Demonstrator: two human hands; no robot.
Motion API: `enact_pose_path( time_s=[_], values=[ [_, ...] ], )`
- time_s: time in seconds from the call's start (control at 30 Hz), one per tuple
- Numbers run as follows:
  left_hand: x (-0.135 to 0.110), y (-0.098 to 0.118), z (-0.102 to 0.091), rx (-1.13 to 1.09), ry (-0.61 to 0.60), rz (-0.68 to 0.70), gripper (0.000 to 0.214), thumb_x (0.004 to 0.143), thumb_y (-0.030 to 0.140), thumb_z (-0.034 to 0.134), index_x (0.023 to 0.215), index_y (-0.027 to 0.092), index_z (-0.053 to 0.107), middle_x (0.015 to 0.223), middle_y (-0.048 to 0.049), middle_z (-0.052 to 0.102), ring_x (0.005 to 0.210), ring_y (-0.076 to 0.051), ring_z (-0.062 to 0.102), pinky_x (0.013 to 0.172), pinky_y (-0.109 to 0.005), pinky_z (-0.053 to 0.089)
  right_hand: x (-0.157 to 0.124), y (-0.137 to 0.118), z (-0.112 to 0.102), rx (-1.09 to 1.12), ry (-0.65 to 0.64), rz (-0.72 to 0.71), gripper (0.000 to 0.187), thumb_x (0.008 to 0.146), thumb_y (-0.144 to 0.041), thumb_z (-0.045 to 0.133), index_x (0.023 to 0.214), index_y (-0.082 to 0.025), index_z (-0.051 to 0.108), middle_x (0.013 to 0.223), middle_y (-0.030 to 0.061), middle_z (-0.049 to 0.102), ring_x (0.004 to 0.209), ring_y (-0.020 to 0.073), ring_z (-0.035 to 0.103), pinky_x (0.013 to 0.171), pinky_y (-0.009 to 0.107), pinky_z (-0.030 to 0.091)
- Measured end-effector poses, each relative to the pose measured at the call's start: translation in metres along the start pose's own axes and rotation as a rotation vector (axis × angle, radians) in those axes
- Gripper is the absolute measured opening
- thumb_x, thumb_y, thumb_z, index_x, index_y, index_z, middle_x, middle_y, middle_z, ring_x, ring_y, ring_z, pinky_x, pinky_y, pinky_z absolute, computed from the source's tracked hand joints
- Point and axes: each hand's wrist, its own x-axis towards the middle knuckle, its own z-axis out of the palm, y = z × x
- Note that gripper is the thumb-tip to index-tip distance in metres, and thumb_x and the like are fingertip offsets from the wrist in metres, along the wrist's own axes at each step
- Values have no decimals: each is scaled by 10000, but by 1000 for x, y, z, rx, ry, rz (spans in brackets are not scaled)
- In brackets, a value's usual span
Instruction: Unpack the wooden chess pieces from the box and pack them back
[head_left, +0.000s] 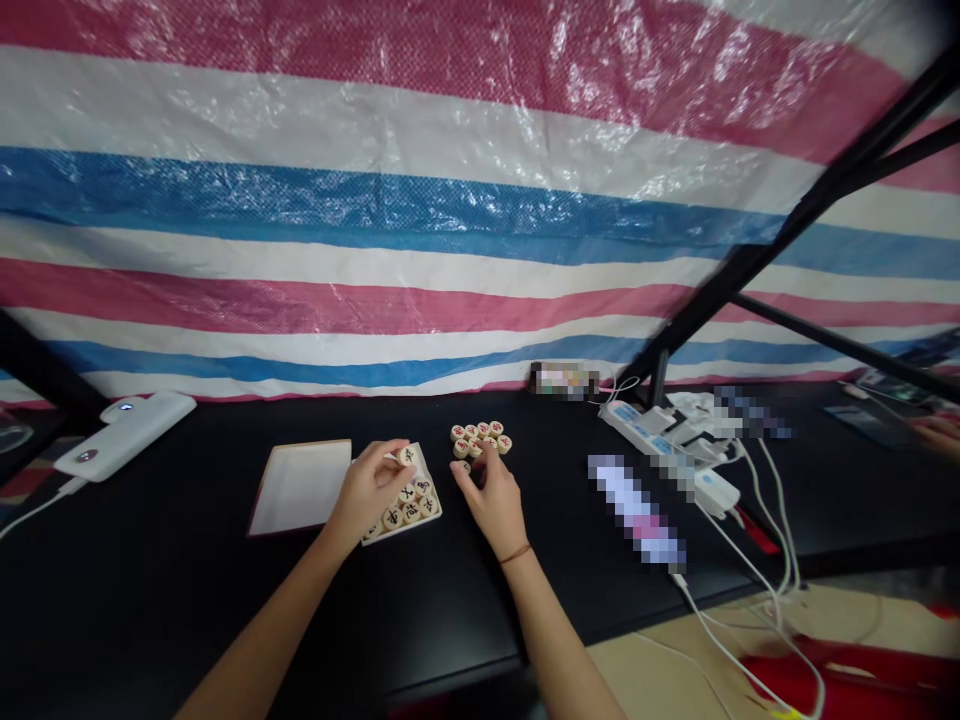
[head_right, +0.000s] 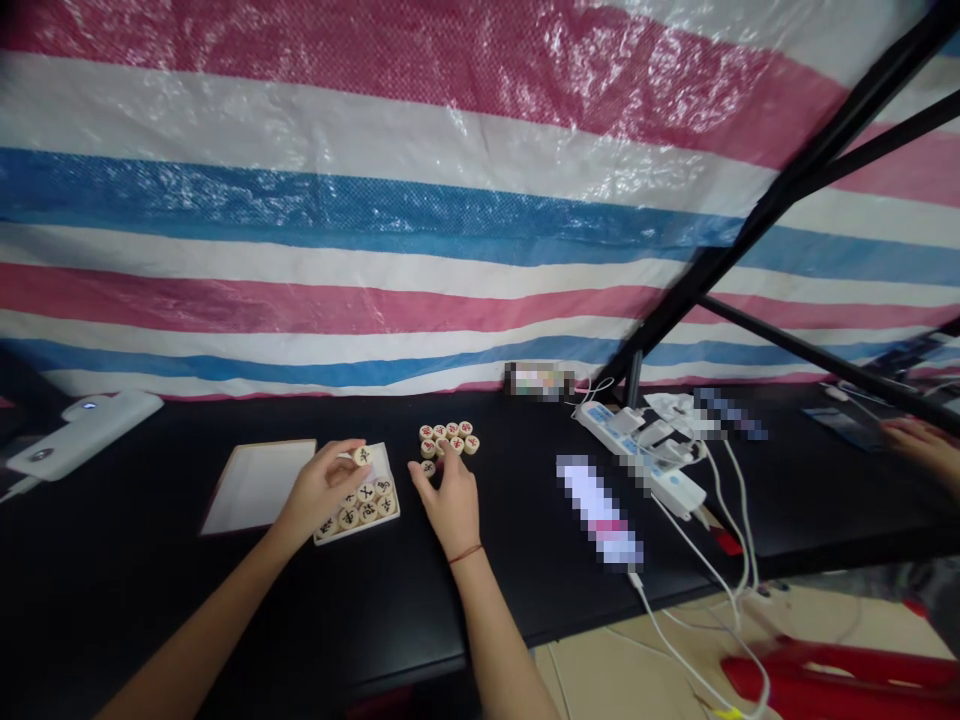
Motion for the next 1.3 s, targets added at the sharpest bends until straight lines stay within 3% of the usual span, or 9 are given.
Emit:
enact_pose_path(
  time_s=[0.07, 0.23, 0.33, 0.43, 0.53, 0.7, 0.9, 1.1, 1.3],
  values=[
    [-3, 4, 4, 146, -31, 128, 242, 799, 302, 618, 1028, 225, 616, 964, -34, 640, 808, -156, 654, 734, -281, 538, -5, -20, -3, 187, -49, -37, 413, 834, -428, 584, 1154, -173, 528, 884, 42, 645, 700, 143, 582, 681, 254, 466],
    [-10, 12, 9, 347, -88, 308, 167, 862, 250, 537, 1014, 226, 602, 904, -21, 643, 783, -143, 617, 743, -270, 512, -12, -49, 2, 388, -170, -66, 219, 834, -357, 589, 971, -192, 632, 819, 30, 677, 690, 136, 619, 671, 242, 504],
    [-8, 11, 3, 465, -98, 373, 215, 878, 336, 550, 1052, 220, 602, 943, -48, 655, 878, -183, 613, 813, -320, 491, -10, -37, 4, 428, -91, -5, 218, 831, -350, 571, 952, -184, 645, 801, 34, 681, 682, 145, 625, 650, 250, 512],
    [-2, 3, -9, 667, -54, 406, 401, 853, 448, 574, 1167, 199, 579, 1100, -111, 637, 1056, -274, 562, 925, -430, 431, -4, -7, 0, 252, 89, 85, 231, 832, -344, 542, 952, -171, 638, 864, 69, 683, 744, 176, 623, 697, 286, 497],
    [4, -12, -18, 780, -53, 385, 466, 905, 451, 478, 1265, 160, 528, 1191, -144, 609, 1106, -293, 542, 953, -451, 412, -1, 19, -1, 42, 101, 90, 243, 826, -338, 530, 963, -166, 633, 907, 93, 679, 801, 210, 609, 748, 325, 467],
    [6, -27, -21, 883, -55, 364, 343, 954, 277, 362, 1134, 182, 637, 1109, -113, 671, 1048, -262, 573, 922, -424, 418, -4, 25, 9, -96, 13, -4, 181, 843, -271, 515, 955, -170, 615, 908, 79, 674, 857, 225, 584, 787, 329, 435],
    [4, -17, -29, 993, 117, 229, 291, 913, 276, 446, 1066, 230, 689, 1100, -92, 691, 1063, -316, 499, 843, -470, 369, -4, 20, 17, -215, -32, -54, 151, 841, -196, 520, 973, -178, 591, 943, 69, 671, 857, 225, 559, 774, 310, 412],
    [4, -12, -34, 1048, 86, 120, 268, 900, 266, 461, 914, 242, 728, 1026, -76, 699, 1005, -292, 490, 779, -423, 345, -3, 20, 18, -270, 1, -56, 136, 839, -184, 512, 952, -181, 588, 898, 60, 664, 813, 206, 546, 729, 285, 387],
    [8, -12, -34, 1062, 8, -1, 268, 913, 259, 455, 911, 275, 723, 1007, -58, 692, 1006, -274, 482, 777, -414, 310, -2, 23, 22, -270, 28, -68, 98, 852, -216, 516, 916, -183, 583, 875, 50, 652, 773, 192, 537, 711, 278, 380]
  ],
)
